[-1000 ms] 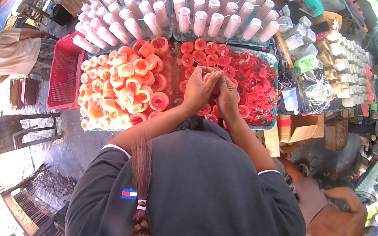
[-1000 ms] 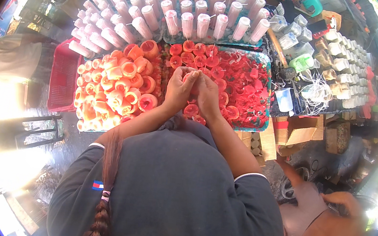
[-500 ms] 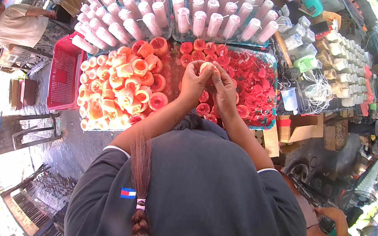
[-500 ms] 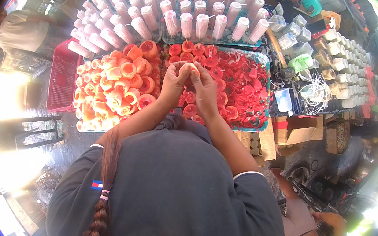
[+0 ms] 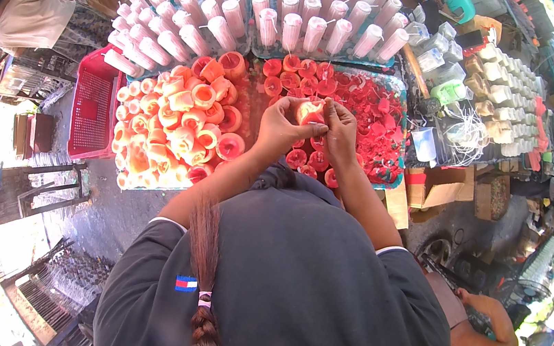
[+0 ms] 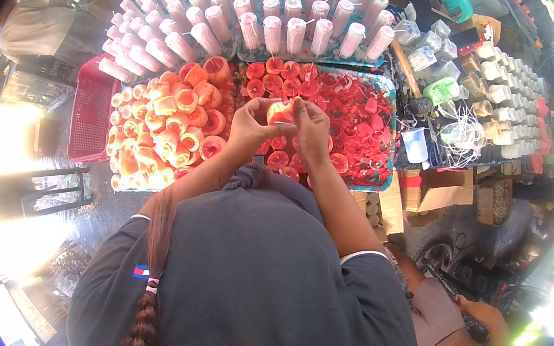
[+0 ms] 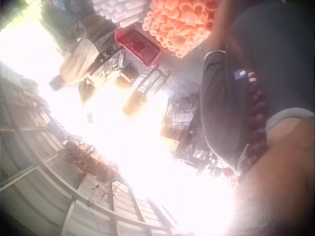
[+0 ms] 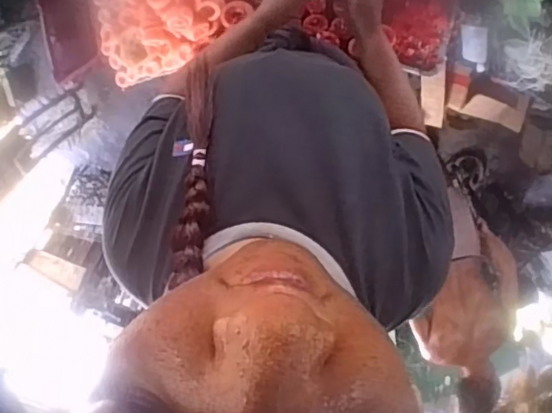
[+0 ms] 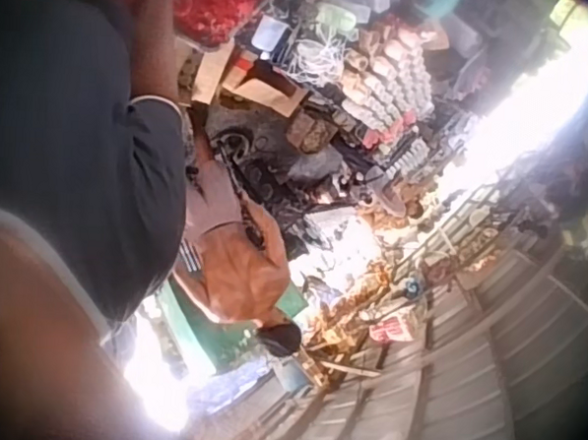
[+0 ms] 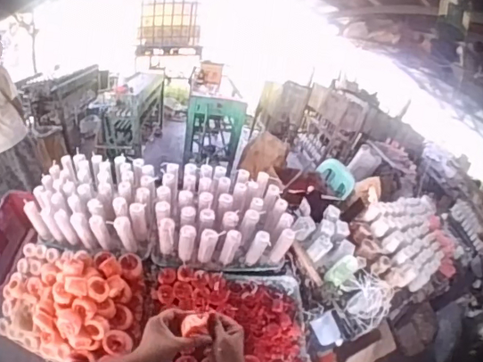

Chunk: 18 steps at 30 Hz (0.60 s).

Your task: The person repeatedly picks up red and orange candle components from trays, inserts a wick into each, and places the assembled candles into a cardboard box. The person handles the items one at a time throughout the clip.

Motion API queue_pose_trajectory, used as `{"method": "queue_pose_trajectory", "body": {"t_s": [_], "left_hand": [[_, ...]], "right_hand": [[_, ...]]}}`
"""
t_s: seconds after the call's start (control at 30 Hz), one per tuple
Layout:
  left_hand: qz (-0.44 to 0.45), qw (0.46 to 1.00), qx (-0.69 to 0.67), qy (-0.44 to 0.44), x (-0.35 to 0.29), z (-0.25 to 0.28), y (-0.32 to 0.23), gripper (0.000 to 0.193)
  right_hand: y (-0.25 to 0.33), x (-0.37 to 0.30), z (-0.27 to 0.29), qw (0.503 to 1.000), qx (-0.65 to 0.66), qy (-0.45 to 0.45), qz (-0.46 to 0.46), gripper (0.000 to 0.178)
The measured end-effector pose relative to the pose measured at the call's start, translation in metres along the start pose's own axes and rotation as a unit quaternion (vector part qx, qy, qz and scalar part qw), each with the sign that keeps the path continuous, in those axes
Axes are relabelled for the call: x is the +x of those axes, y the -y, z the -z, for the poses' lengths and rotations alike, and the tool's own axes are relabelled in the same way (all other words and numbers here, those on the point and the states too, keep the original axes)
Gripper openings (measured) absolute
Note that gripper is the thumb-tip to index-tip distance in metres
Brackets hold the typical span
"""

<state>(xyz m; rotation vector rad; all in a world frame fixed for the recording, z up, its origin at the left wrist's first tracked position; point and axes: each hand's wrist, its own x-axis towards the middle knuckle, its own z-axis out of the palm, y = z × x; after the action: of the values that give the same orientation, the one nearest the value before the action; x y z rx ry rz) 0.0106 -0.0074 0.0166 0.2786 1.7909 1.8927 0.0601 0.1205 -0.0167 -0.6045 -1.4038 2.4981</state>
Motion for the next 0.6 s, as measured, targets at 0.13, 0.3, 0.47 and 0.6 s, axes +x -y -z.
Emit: {"method": "queue_pose_trajectory", "body": {"t_s": [0.13,0.3,0.47,0.6], "left_hand": [[0.026,0.996,-0.082,0.033,-0.002,0.003,0.002,0.055],[0.034,0.993,0.109,0.006,0.016,0.028,0.0,0.07],[0.028,0.992,0.075,0.098,0.026,0.038,-0.01,0.086],[0.016,0.991,-0.132,0.008,0.011,0.006,0.009,0.068]], "right_hand": [[-0.007,0.006,0.008,1.0,0.009,0.017,0.008,0.029],[0.03,-0.011,-0.007,0.991,-0.041,0.107,-0.074,0.032],[0.043,-0.013,-0.012,0.977,-0.146,0.143,-0.065,0.037],[0.024,-0.002,-0.012,0.996,-0.005,0.089,-0.031,0.036]]}}
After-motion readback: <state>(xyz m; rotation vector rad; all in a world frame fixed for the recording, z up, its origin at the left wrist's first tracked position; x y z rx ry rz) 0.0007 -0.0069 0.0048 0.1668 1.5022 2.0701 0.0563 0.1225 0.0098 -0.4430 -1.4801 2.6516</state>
